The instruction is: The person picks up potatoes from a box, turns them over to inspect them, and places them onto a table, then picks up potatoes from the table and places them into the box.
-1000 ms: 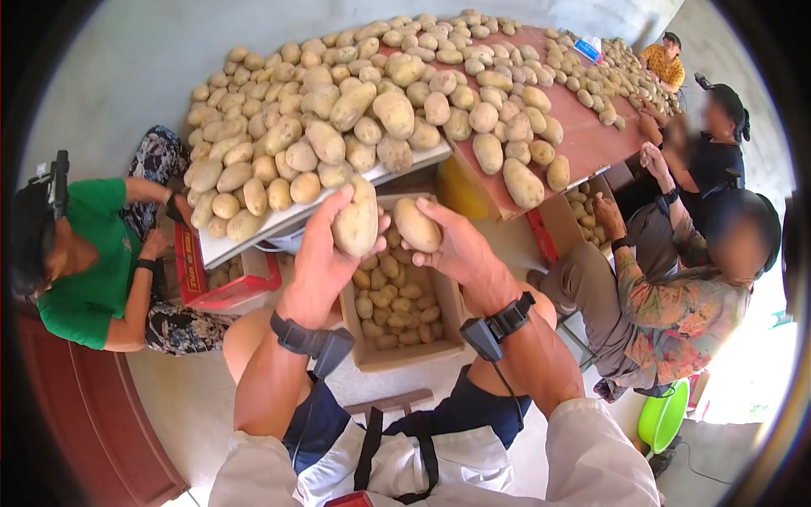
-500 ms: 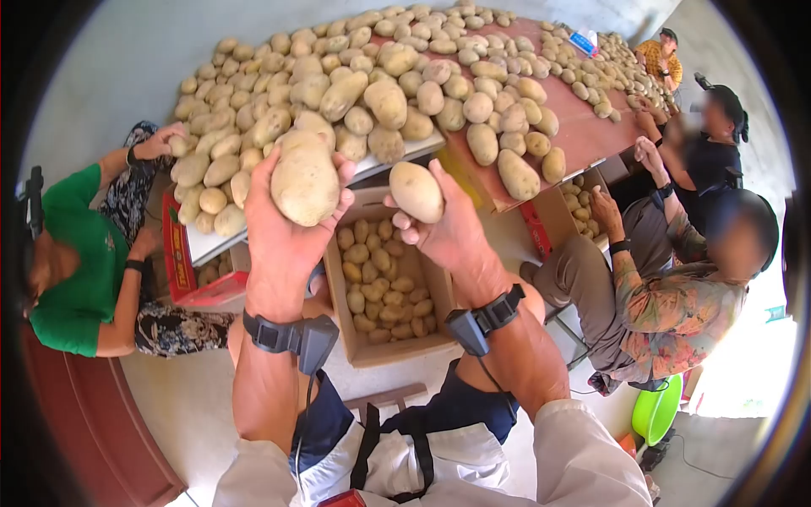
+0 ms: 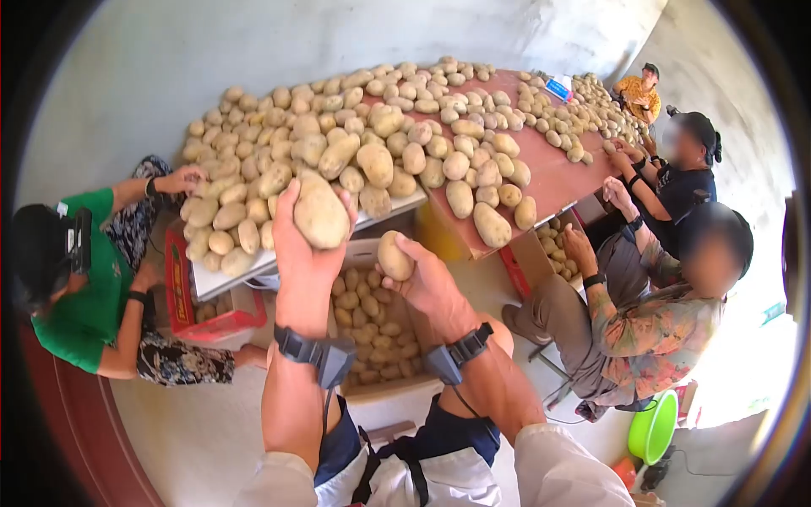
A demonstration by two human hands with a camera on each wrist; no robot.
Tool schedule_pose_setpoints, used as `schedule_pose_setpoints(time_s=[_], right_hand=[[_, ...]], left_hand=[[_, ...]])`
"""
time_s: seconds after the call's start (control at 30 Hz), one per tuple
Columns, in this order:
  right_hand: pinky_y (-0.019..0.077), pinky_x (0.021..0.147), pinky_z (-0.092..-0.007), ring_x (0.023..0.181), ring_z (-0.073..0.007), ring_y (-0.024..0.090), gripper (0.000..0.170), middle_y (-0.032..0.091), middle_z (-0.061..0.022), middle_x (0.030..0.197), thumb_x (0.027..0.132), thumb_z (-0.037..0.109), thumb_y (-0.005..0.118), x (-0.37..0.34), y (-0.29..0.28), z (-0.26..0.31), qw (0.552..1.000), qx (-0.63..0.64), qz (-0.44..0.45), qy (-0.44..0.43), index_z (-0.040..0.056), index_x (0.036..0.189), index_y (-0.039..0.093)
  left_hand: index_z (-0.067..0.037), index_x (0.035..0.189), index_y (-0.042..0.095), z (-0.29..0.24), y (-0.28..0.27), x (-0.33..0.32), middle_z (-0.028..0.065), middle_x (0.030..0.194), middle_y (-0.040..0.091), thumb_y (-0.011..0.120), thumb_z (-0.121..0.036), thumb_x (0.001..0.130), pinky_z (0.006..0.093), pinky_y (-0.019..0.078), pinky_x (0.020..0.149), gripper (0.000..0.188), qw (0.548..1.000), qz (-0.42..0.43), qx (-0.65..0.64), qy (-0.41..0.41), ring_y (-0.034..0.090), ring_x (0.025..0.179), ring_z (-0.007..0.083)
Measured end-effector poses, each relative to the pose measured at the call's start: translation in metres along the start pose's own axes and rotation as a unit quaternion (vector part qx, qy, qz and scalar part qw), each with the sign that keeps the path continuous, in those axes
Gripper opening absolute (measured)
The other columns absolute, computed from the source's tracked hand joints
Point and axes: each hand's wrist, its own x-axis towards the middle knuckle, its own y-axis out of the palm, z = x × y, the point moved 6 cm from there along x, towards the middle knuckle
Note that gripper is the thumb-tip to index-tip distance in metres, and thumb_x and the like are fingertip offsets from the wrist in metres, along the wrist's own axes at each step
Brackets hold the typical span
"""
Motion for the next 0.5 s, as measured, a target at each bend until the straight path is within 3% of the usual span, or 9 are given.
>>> schedule_pose_setpoints(time_s=[0.07, 0.23, 0.4, 0.43, 0.5], right_hand=[[0.0533, 0.062, -0.0344, 0.084, -0.0251, 0.065, 0.031, 0.065, -0.0104, 0.1, 0.095, 0.028, 0.063, 0.006, -0.017, 0.003, 0.998, -0.015, -0.065, 0.011, 0.0051, 0.115, 0.056], [0.0533, 0.062, -0.0344, 0.086, -0.0261, 0.066, 0.031, 0.065, -0.0108, 0.101, 0.095, 0.025, 0.062, 0.006, -0.035, 0.019, 0.995, -0.047, -0.084, 0.026, 0.005, 0.118, 0.056], [0.0447, 0.053, -0.0301, 0.081, -0.0225, 0.063, 0.034, 0.064, -0.0085, 0.098, 0.096, 0.029, 0.061, 0.017, -0.019, 0.051, 0.99, -0.103, -0.101, 0.002, 0.0054, 0.119, 0.056], [0.0402, 0.05, -0.0288, 0.079, -0.0212, 0.063, 0.034, 0.063, -0.0074, 0.098, 0.096, 0.03, 0.059, 0.021, -0.016, 0.058, 0.985, -0.135, -0.104, 0.002, 0.0058, 0.119, 0.056], [0.04, 0.05, -0.0288, 0.079, -0.0209, 0.063, 0.033, 0.063, -0.0069, 0.098, 0.097, 0.03, 0.059, 0.034, 0.001, 0.078, 0.982, -0.161, -0.102, -0.014, 0.0063, 0.12, 0.056]], left_hand=[[-0.006, 0.115, 0.056, 0.003, -0.002, 0.004, 0.0113, 0.105, 0.064, 0.061, -0.032, 0.094, 0.0399, 0.0533, 0.077, 0.034, 1.0, 0.011, -0.012, -0.007, 0.065, 0.096, 0.0261], [-0.007, 0.111, 0.055, 0.007, -0.007, 0.006, 0.0104, 0.106, 0.062, 0.057, -0.03, 0.094, 0.0449, 0.0512, 0.078, 0.028, 1.0, -0.02, -0.004, -0.002, 0.064, 0.099, 0.0285], [-0.004, 0.111, 0.055, 0.005, -0.011, 0.011, 0.0128, 0.106, 0.063, 0.054, -0.026, 0.093, 0.0461, 0.0507, 0.08, 0.028, 1.0, 0.021, 0.006, 0.004, 0.064, 0.098, 0.0296], [-0.004, 0.11, 0.055, 0.005, -0.012, 0.011, 0.0132, 0.103, 0.063, 0.053, -0.027, 0.093, 0.0456, 0.05, 0.079, 0.029, 1.0, 0.018, 0.012, 0.006, 0.064, 0.096, 0.0295], [-0.003, 0.111, 0.055, 0.004, -0.002, 0.004, 0.0134, 0.103, 0.063, 0.053, -0.027, 0.093, 0.0456, 0.05, 0.078, 0.03, 1.0, -0.011, 0.003, 0.01, 0.063, 0.096, 0.0295]])
